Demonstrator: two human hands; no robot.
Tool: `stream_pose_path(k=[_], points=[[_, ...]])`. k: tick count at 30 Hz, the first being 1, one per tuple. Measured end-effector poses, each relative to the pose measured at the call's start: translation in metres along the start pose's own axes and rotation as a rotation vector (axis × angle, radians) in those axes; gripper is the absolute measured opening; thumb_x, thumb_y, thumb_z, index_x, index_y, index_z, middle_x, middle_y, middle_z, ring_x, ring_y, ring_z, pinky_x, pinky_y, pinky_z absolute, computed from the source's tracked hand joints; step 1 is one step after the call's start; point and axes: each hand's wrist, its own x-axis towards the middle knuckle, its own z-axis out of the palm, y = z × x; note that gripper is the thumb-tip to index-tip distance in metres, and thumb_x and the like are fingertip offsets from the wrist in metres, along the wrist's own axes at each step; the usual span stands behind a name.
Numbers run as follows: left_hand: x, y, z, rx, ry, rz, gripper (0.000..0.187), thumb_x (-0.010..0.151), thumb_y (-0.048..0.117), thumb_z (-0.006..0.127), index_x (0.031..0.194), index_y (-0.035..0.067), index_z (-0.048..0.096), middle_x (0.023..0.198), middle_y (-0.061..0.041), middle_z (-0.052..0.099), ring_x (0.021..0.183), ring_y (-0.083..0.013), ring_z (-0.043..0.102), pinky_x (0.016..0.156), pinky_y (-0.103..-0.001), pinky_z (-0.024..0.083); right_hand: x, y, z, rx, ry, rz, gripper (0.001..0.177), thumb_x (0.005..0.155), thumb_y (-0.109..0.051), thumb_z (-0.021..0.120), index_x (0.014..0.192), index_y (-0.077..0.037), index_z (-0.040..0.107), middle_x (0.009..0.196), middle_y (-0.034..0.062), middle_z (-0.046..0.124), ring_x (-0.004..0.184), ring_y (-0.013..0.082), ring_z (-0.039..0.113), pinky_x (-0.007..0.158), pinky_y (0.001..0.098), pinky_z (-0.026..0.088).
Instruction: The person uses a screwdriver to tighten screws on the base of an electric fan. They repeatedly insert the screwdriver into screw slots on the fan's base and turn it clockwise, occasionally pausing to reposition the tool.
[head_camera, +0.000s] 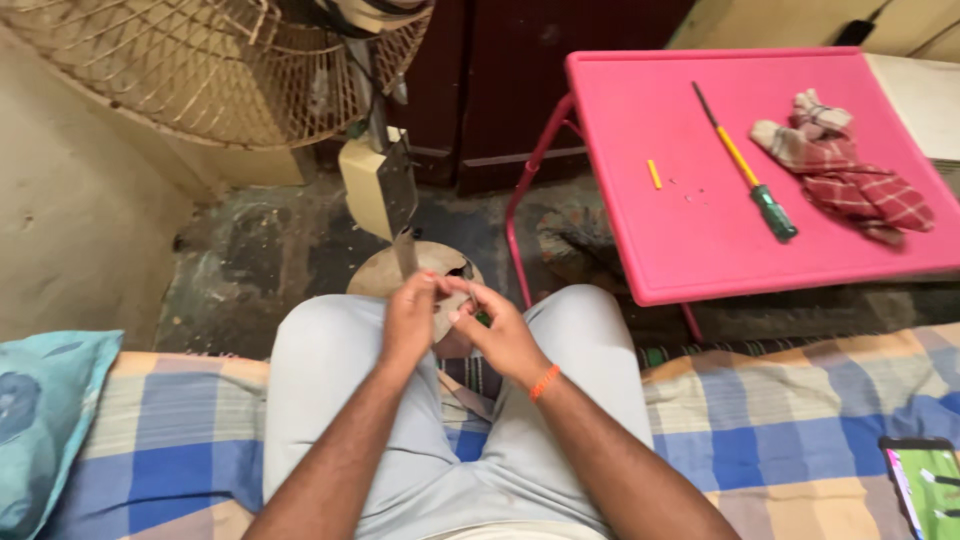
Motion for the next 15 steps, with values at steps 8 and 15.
stream_pose_path(k=[8,15], points=[[0.026,0.06,-0.031,-0.049,0.226,0.209,0.033,0.099,0.007,0.067,0.131,0.002,0.058,0.126,-0.01,0.066,0.117,-0.017,0.064,0.1,-0.03,0.053,-0.053,-0.104,-0.112,-0.057,0.438,-0.155,0.033,0.099,-0.006,0.069,0.073,-0.012,0.049,0.071,-0.005,0.047,0.064,0.0043,0.041,0.056,0.0234,0.035],[0.074,0.071,-0.062,0.084,0.374,0.249,0.057,0.1,0.012,0.071,0.147,0.004,0.04,0.149,-0.016,0.052,0.124,-0.025,0.066,0.103,-0.034,0.055,-0.027,-0.154,-0.216,-0.793,0.707,-0.232,0.03,0.093,-0.008,0.072,0.123,-0.007,0.066,0.093,-0.0026,0.064,0.078,0.0073,0.057,0.07,0.0259,0.047]])
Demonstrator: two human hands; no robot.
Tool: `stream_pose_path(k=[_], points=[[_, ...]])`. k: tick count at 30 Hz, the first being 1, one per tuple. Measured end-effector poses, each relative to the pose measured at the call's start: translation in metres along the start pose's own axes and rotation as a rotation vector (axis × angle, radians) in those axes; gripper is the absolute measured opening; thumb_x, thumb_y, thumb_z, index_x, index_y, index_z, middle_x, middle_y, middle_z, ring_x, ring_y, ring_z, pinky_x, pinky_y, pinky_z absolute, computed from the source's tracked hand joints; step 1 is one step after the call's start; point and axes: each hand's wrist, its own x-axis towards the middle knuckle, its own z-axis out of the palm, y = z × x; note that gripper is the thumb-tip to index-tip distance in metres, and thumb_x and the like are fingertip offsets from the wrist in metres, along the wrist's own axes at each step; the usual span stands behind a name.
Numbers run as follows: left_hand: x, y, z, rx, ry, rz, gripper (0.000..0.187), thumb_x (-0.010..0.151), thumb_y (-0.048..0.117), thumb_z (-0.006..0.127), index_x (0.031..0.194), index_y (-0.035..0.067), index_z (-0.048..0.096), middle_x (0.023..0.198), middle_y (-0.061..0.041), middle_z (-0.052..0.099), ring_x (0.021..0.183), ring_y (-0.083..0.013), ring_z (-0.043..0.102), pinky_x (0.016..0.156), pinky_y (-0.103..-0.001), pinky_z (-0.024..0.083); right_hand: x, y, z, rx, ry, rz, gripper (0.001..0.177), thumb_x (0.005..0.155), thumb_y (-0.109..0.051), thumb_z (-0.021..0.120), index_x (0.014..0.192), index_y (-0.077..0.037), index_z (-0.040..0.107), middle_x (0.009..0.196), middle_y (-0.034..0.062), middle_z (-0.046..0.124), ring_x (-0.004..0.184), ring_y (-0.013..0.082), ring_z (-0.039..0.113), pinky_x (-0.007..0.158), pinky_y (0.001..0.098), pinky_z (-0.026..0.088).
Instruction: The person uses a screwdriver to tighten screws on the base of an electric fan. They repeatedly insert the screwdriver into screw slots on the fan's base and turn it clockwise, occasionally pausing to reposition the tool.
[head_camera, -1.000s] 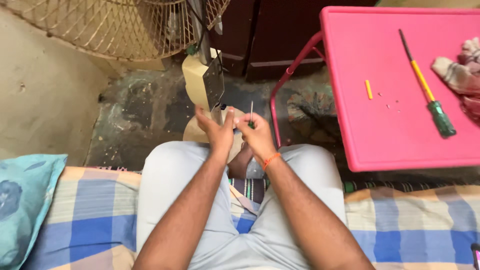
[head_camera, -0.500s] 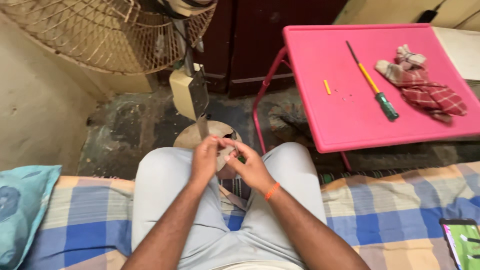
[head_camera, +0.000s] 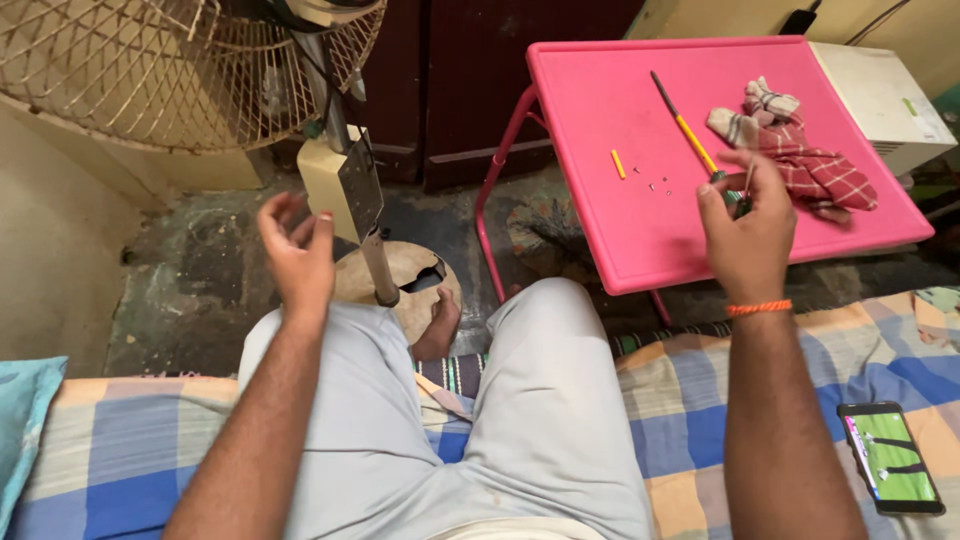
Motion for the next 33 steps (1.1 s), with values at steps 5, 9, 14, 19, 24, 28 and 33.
stream_pose_path(k=[5,9,14,19,24,28,33], points=[[0.021,-0.01,0.0,0.456,0.03,0.152,0.071,0.096,0.015,0.081,0.153,0.005,0.039,0.153,-0.021,0.048,0.136,-0.0367,0.056,0.109,-0.045,0.049,0.015,0.054,0.007,-0.293,-0.189,0.027,0.025,0.095,-0.014,0.074,0.118,-0.007,0.075,0.099,0.0071,0.076,0.078,0.0151,0.065,0.071,0.0318,0.051],[0.031,-0.014,0.006,0.567,0.008,0.171,0.09,0.09,0.019,0.086,0.161,0.003,0.032,0.155,-0.025,0.042,0.143,-0.0426,0.046,0.12,-0.051,0.04,0.018,0.077,0.016,-0.316,-0.194,-0.012,0.023,0.095,-0.019,0.076,0.114,-0.006,0.077,0.097,0.0097,0.076,0.082,0.0182,0.069,0.074,0.0325,0.054],[0.036,-0.02,0.013,0.542,-0.067,0.224,0.099,0.083,0.024,0.088,0.159,0.001,0.029,0.159,-0.028,0.039,0.144,-0.0428,0.045,0.119,-0.048,0.039,0.018,0.082,0.022,-0.42,-0.216,-0.061,0.016,0.095,-0.019,0.079,0.104,-0.006,0.079,0.094,0.0125,0.073,0.081,0.0225,0.067,0.075,0.0351,0.053],[0.045,-0.024,0.015,0.571,-0.048,0.197,0.098,0.082,0.025,0.088,0.158,0.002,0.031,0.156,-0.027,0.045,0.143,-0.043,0.046,0.119,-0.047,0.038,0.02,0.076,0.025,-0.439,-0.213,0.014,0.017,0.096,-0.021,0.077,0.099,-0.005,0.077,0.089,0.0126,0.072,0.081,0.0225,0.067,0.076,0.0359,0.053],[0.049,-0.023,0.018,0.523,-0.059,0.168,0.094,0.084,0.023,0.086,0.157,0.002,0.031,0.155,-0.027,0.046,0.143,-0.0429,0.046,0.119,-0.047,0.039,0.017,0.075,0.026,-0.425,-0.211,0.029,0.018,0.098,-0.025,0.077,0.103,-0.008,0.078,0.094,0.012,0.072,0.085,0.0229,0.067,0.076,0.0366,0.053],[0.051,-0.016,0.017,0.522,-0.07,0.194,0.089,0.088,0.022,0.084,0.158,0.003,0.031,0.155,-0.027,0.047,0.143,-0.0421,0.048,0.119,-0.046,0.041,0.018,0.082,0.026,-0.501,-0.22,-0.007,0.018,0.1,-0.026,0.079,0.102,-0.008,0.079,0.094,0.0135,0.072,0.087,0.0254,0.067,0.076,0.0377,0.052],[0.048,-0.005,0.021,0.541,-0.073,0.128,0.085,0.091,0.022,0.08,0.157,0.002,0.03,0.151,-0.028,0.051,0.136,-0.0427,0.055,0.112,-0.046,0.047,0.017,0.068,0.029,-0.392,-0.149,-0.011,0.018,0.106,-0.019,0.075,0.107,-0.001,0.074,0.097,0.0123,0.073,0.085,0.0181,0.066,0.081,0.0336,0.052]])
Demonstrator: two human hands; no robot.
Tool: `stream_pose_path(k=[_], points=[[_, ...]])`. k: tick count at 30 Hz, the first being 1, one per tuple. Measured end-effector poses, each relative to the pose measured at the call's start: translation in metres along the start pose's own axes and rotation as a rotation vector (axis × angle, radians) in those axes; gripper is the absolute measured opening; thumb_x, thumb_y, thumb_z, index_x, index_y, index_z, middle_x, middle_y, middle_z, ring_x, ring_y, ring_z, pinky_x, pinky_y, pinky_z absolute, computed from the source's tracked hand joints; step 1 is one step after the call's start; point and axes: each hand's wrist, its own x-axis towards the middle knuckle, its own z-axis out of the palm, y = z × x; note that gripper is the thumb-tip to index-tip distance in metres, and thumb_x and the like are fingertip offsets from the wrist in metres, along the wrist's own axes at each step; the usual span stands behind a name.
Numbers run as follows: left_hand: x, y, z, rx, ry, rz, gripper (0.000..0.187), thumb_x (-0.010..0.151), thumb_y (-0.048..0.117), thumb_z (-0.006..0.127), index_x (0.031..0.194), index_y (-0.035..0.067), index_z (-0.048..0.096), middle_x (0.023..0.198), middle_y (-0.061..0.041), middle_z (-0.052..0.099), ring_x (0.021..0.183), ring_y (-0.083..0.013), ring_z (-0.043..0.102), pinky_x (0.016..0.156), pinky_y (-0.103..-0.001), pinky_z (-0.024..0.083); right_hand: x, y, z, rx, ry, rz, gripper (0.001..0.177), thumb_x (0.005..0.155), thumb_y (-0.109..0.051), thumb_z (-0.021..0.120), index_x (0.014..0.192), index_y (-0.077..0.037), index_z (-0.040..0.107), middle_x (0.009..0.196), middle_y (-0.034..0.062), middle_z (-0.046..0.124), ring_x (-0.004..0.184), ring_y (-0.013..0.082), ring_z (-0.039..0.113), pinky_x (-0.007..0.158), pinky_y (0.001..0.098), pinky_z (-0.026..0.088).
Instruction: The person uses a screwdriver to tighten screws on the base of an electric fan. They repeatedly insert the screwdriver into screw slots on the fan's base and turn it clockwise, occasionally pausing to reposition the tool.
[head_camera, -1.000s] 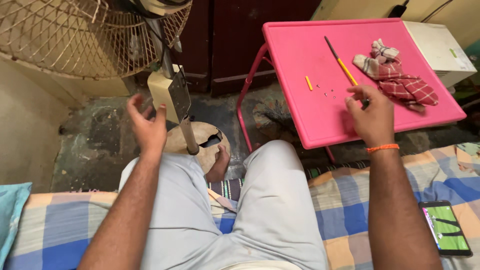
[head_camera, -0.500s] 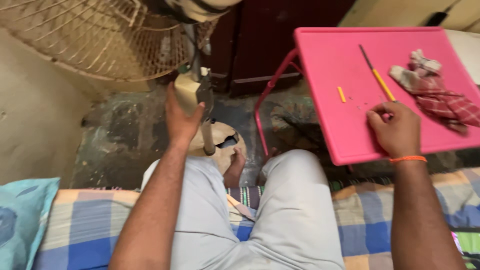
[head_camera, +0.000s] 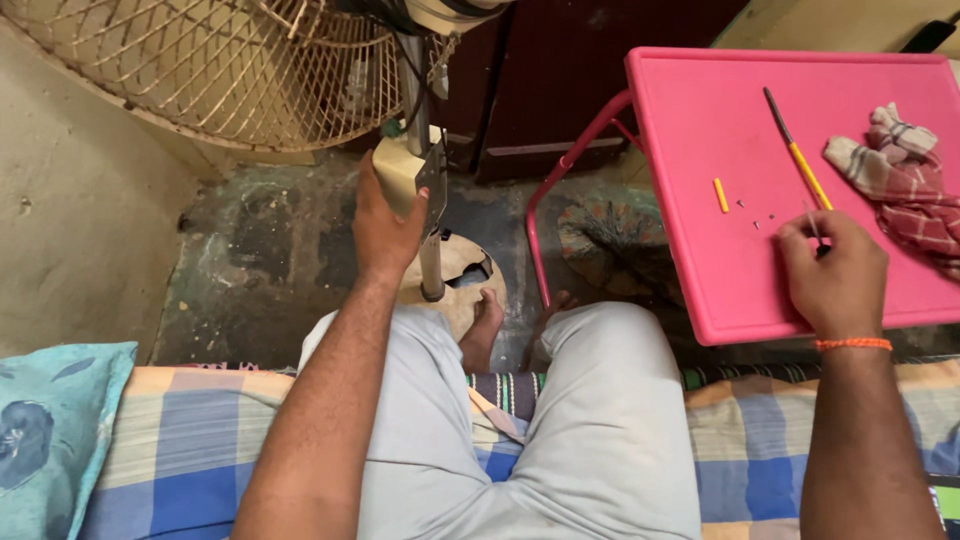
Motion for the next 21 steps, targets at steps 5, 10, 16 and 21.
stream_pose_path(k=[5,10,16,21], points=[[-0.002,0.0,0.0,0.012,-0.046,-0.07,0.087,0.093,0.027,0.074,0.16,0.002,0.024,0.145,-0.029,0.055,0.127,-0.0441,0.061,0.108,-0.047,0.05,-0.017,-0.071,-0.009,0.758,-0.023,0.138,0.011,0.11,-0.006,0.07,0.116,0.003,0.067,0.102,0.0073,0.071,0.075,0.0059,0.056,0.068,0.0233,0.043],[-0.002,-0.01,0.006,0.067,0.047,0.096,0.087,0.095,0.028,0.076,0.16,0.001,0.024,0.146,-0.033,0.054,0.13,-0.0484,0.058,0.107,-0.051,0.05,-0.031,-0.165,0.045,1.313,-0.312,0.188,0.014,0.102,-0.001,0.067,0.115,0.001,0.07,0.097,0.0086,0.072,0.063,0.0035,0.047,0.053,0.0206,0.036],[0.0,-0.004,0.003,0.048,0.023,-0.026,0.088,0.09,0.032,0.078,0.158,0.004,0.03,0.144,-0.027,0.059,0.129,-0.0441,0.061,0.105,-0.049,0.051,0.006,-0.253,0.173,1.31,-0.594,0.256,0.02,0.096,-0.011,0.073,0.113,-0.002,0.073,0.1,0.0027,0.074,0.063,0.0002,0.049,0.052,0.0185,0.035],[0.004,0.0,0.004,0.067,0.005,-0.078,0.094,0.086,0.032,0.083,0.156,0.002,0.028,0.147,-0.027,0.053,0.134,-0.0423,0.056,0.108,-0.049,0.048,0.018,-0.27,0.243,1.296,-0.559,0.347,0.018,0.092,-0.013,0.074,0.107,-0.003,0.075,0.094,-0.0012,0.076,0.057,-0.0007,0.044,0.046,0.0181,0.029]])
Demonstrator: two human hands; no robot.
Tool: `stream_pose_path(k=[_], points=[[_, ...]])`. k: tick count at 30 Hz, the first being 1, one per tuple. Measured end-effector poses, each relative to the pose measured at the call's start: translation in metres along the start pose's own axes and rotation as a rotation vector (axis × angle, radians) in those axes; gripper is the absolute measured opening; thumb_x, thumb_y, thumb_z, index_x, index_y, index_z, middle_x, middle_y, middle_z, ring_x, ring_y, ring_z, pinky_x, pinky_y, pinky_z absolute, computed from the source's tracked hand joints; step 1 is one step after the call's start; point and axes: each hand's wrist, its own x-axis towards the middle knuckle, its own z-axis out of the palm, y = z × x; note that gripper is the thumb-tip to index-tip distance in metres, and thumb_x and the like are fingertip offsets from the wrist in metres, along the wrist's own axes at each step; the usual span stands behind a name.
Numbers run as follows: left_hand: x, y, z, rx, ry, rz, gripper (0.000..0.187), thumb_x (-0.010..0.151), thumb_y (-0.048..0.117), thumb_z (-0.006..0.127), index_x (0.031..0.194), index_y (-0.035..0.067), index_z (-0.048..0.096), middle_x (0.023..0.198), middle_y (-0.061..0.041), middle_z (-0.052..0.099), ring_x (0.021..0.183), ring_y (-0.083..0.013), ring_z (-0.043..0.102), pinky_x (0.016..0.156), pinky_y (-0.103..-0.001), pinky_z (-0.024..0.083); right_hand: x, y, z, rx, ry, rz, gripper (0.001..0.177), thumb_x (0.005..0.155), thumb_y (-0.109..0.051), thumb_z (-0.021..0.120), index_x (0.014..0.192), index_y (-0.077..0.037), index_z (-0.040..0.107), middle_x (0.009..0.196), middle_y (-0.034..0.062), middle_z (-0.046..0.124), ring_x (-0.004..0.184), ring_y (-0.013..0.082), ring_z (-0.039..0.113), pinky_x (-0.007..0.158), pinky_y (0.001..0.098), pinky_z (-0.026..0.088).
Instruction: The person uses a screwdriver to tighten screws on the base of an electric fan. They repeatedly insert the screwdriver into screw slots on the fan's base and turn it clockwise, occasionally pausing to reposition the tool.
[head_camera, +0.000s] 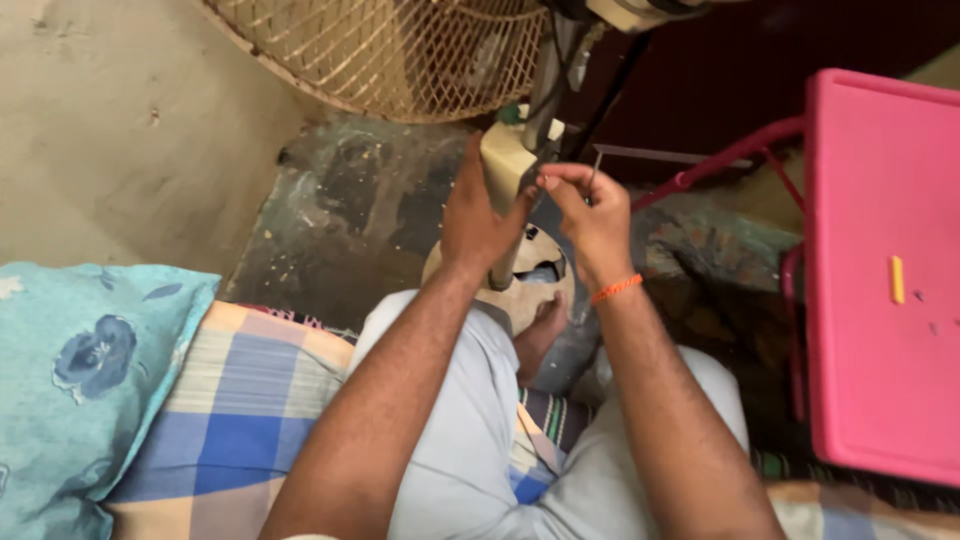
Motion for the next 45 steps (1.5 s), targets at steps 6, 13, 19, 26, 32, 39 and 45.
stream_pose_path(k=[6,13,19,26,32,39,45], points=[[0.007,-0.013,0.022,-0.074,0.054,0.08,0.103,0.076,0.016,0.087,0.155,-0.002,0.023,0.15,-0.029,0.042,0.141,-0.046,0.045,0.116,-0.05,0.04,0.011,0.033,-0.005,-0.127,-0.069,-0.194,0.012,0.096,-0.008,0.076,0.107,-0.002,0.074,0.095,-0.0003,0.074,0.081,0.0017,0.064,0.072,0.0189,0.052],[0.013,-0.023,0.028,-0.11,-0.019,0.055,0.101,0.082,0.014,0.085,0.156,-0.005,0.02,0.153,-0.029,0.041,0.144,-0.0439,0.043,0.119,-0.048,0.037,0.013,0.041,-0.004,-0.19,-0.038,-0.241,0.012,0.097,-0.009,0.075,0.107,-0.002,0.076,0.093,-0.0042,0.073,0.082,0.0011,0.061,0.075,0.0197,0.05],[0.011,-0.017,0.026,-0.12,-0.005,0.058,0.099,0.08,0.01,0.084,0.156,-0.003,0.021,0.152,-0.028,0.042,0.144,-0.0438,0.044,0.119,-0.048,0.036,0.01,0.045,0.007,-0.217,0.033,-0.233,0.013,0.095,-0.01,0.076,0.105,-0.003,0.076,0.085,-0.0057,0.07,0.07,0.0004,0.053,0.063,0.0201,0.046],[0.008,-0.009,0.024,-0.165,-0.008,0.006,0.097,0.079,0.008,0.081,0.156,0.0,0.023,0.149,-0.025,0.047,0.141,-0.0415,0.049,0.117,-0.046,0.04,0.005,0.04,0.011,-0.245,0.074,-0.272,0.012,0.094,-0.009,0.076,0.104,-0.002,0.076,0.086,-0.0055,0.071,0.068,0.0008,0.052,0.062,0.0204,0.046],[0.008,-0.006,0.022,-0.178,0.002,0.022,0.091,0.082,0.007,0.079,0.156,0.002,0.026,0.148,-0.024,0.049,0.141,-0.0405,0.05,0.117,-0.046,0.041,0.006,0.037,0.015,-0.249,0.062,-0.339,0.01,0.094,-0.008,0.075,0.101,-0.002,0.074,0.086,-0.005,0.07,0.072,0.0014,0.056,0.065,0.021,0.048],[0.007,-0.005,0.023,-0.169,-0.004,-0.014,0.093,0.084,0.01,0.079,0.157,0.002,0.023,0.15,-0.025,0.047,0.141,-0.04,0.048,0.116,-0.046,0.04,0.002,0.028,0.017,-0.271,0.088,-0.276,0.01,0.094,-0.011,0.076,0.099,-0.002,0.075,0.085,-0.0036,0.071,0.075,0.0011,0.058,0.066,0.0215,0.049],[0.007,-0.012,0.026,-0.14,-0.033,-0.032,0.095,0.086,0.013,0.077,0.158,0.0,0.016,0.153,-0.028,0.041,0.143,-0.0422,0.044,0.117,-0.049,0.038,-0.006,0.021,0.019,-0.385,0.141,-0.338,0.012,0.094,-0.01,0.075,0.101,0.0,0.075,0.083,0.0016,0.072,0.07,0.0044,0.054,0.062,0.025,0.045]])
